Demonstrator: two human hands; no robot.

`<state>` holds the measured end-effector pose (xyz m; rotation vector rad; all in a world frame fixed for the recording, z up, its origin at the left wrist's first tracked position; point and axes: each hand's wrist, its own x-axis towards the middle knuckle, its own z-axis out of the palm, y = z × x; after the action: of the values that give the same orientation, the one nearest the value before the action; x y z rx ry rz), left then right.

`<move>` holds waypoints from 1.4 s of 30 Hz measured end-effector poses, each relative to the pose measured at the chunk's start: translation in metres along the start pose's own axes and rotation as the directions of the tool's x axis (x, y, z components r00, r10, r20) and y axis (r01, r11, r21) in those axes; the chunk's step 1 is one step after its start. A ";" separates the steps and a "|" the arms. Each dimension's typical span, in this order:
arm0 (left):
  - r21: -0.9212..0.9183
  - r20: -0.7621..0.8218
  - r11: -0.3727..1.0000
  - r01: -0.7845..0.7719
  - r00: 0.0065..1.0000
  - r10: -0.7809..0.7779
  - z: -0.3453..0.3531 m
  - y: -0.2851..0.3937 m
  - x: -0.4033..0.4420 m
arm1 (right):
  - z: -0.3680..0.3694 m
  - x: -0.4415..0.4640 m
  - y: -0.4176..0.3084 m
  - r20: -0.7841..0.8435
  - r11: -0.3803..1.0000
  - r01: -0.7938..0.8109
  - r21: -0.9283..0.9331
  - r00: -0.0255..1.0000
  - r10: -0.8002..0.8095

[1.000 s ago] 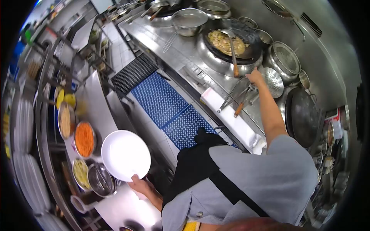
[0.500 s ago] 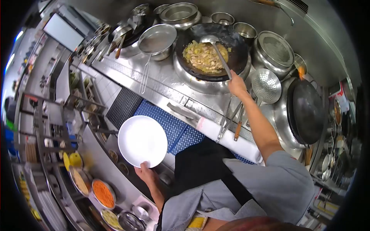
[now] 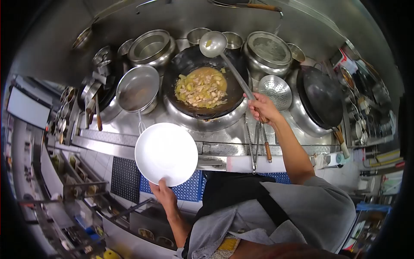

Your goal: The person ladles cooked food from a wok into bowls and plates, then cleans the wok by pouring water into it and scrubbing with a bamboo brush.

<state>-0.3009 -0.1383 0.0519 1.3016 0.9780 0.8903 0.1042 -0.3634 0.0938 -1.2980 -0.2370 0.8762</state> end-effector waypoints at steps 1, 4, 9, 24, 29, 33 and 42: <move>-0.043 0.044 0.999 0.017 0.999 -0.015 0.006 0.004 0.007 | -0.003 -0.005 -0.001 -0.005 1.000 0.008 0.011 1.000 -0.008; -0.104 0.100 0.994 0.042 0.994 -0.032 0.025 0.004 0.020 | -0.015 -0.016 -0.006 -0.022 0.997 0.029 -0.068 0.999 -0.030; -0.131 0.090 0.991 0.008 0.996 0.004 0.043 0.003 0.021 | -0.004 -0.048 -0.002 -0.168 0.775 0.166 -0.609 0.929 -0.331; 0.058 0.112 0.998 0.006 0.994 -0.013 0.006 0.017 -0.007 | -0.076 0.033 -0.008 0.239 -0.167 0.181 -0.969 0.857 -0.457; 0.111 0.103 0.994 0.024 0.994 -0.035 -0.001 0.026 -0.028 | -0.060 -0.009 -0.017 -0.109 0.790 0.024 -0.612 0.987 -0.115; 0.084 0.166 0.996 0.016 0.986 -0.029 0.014 0.015 -0.042 | -0.097 -0.023 -0.011 -0.251 0.895 0.077 -0.440 0.946 -0.205; 0.033 0.213 0.995 0.090 0.972 -0.095 0.112 -0.044 -0.106 | -0.313 0.072 0.003 0.128 -0.106 0.071 -0.992 0.521 -0.844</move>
<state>-0.2338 -0.2796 0.0170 1.3307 0.8738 0.6537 0.3417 -0.5445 -0.0238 -2.4025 -0.8942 -0.7703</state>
